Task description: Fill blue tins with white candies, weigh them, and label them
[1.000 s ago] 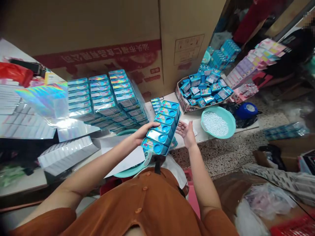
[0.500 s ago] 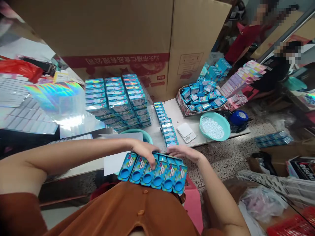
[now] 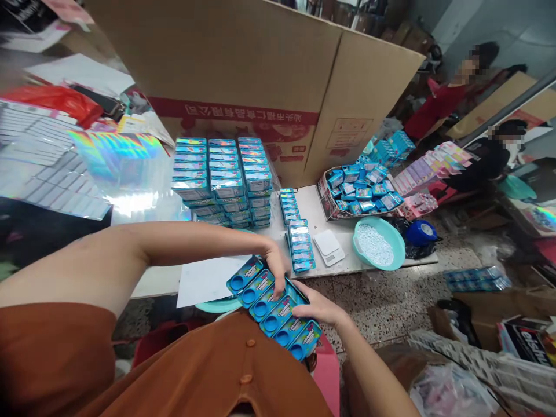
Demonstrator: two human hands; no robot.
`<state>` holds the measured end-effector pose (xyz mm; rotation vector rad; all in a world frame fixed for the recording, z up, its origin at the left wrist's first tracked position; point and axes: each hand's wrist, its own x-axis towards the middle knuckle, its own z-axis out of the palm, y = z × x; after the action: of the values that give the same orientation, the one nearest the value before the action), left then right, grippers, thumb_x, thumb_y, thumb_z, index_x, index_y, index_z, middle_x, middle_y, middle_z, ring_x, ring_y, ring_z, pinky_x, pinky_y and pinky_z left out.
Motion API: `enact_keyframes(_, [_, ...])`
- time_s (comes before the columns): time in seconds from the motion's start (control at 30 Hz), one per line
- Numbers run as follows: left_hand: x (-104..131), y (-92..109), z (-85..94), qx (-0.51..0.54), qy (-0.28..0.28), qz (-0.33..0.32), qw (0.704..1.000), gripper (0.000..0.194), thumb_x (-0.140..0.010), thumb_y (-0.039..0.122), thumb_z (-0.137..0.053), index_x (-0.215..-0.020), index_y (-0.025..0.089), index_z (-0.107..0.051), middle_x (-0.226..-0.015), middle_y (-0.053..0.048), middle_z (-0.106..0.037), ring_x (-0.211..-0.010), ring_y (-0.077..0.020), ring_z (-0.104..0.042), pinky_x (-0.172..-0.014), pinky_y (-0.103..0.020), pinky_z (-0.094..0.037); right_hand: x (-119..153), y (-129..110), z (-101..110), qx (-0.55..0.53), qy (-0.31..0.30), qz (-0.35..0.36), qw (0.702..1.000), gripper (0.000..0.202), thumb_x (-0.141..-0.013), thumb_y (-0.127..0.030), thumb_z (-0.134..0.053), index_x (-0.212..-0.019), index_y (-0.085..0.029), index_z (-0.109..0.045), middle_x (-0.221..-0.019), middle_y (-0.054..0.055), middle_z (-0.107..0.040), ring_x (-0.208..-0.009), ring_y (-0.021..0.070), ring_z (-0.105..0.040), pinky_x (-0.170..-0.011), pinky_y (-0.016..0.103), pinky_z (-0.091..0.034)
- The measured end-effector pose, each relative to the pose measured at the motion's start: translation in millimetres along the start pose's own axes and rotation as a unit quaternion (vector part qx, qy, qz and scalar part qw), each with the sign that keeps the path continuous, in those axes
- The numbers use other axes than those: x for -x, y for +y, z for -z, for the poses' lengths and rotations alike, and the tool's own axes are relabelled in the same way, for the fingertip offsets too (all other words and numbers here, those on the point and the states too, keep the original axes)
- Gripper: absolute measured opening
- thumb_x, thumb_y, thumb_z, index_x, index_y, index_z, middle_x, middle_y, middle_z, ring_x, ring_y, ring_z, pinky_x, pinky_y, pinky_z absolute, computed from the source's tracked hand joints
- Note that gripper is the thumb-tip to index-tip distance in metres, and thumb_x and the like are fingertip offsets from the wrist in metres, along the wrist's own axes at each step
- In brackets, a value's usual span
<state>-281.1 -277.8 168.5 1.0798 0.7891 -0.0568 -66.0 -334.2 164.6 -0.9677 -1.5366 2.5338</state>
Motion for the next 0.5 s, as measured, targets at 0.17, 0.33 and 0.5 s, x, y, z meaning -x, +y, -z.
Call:
enact_keyframes(0.17, [-8.4,13.4,16.2,0.027,0.034,0.028,0.999,0.035,-0.043,0.03,-0.08,-0.076,0.025,-0.074,-0.06,-0.004,-0.068,-0.057,-0.0345,-0.066,-0.063,-0.056,-0.056,-3.1,-1.9,3.1,-0.059,0.024,0.018,0.998,0.078,-0.068,-0.051,-0.07,-0.137,-0.024,-0.044,-0.134,0.009,-0.054,-0.124,0.0311,-0.049,-0.105,0.051,-0.033])
enact_keyframes(0.33, [7.6,40.5,22.2,0.023,0.224,-0.035,0.974,0.035,-0.045,0.042,-0.079,-0.074,0.024,-0.072,-0.063,-0.006,-0.068,-0.076,-0.0351,-0.067,-0.083,-0.053,-0.052,-7.0,-4.4,18.6,-0.079,0.032,0.031,0.996,0.08,-0.062,-0.051,-0.073,-0.132,-0.023,-0.049,-0.133,0.01,-0.054,-0.125,0.0322,-0.047,-0.107,0.051,-0.03])
enact_keyframes(0.5, [47.9,33.8,39.5,-0.015,0.408,-0.23,0.883,0.043,-0.051,0.041,-0.079,-0.089,0.023,-0.069,-0.102,-0.006,-0.07,-0.112,-0.0267,-0.057,-0.105,-0.036,-0.036,-12.4,1.4,35.8,-0.123,0.038,0.053,0.99,0.078,-0.059,-0.053,-0.073,-0.127,-0.021,-0.053,-0.125,0.011,-0.06,-0.118,0.0334,-0.054,-0.103,0.053,-0.035])
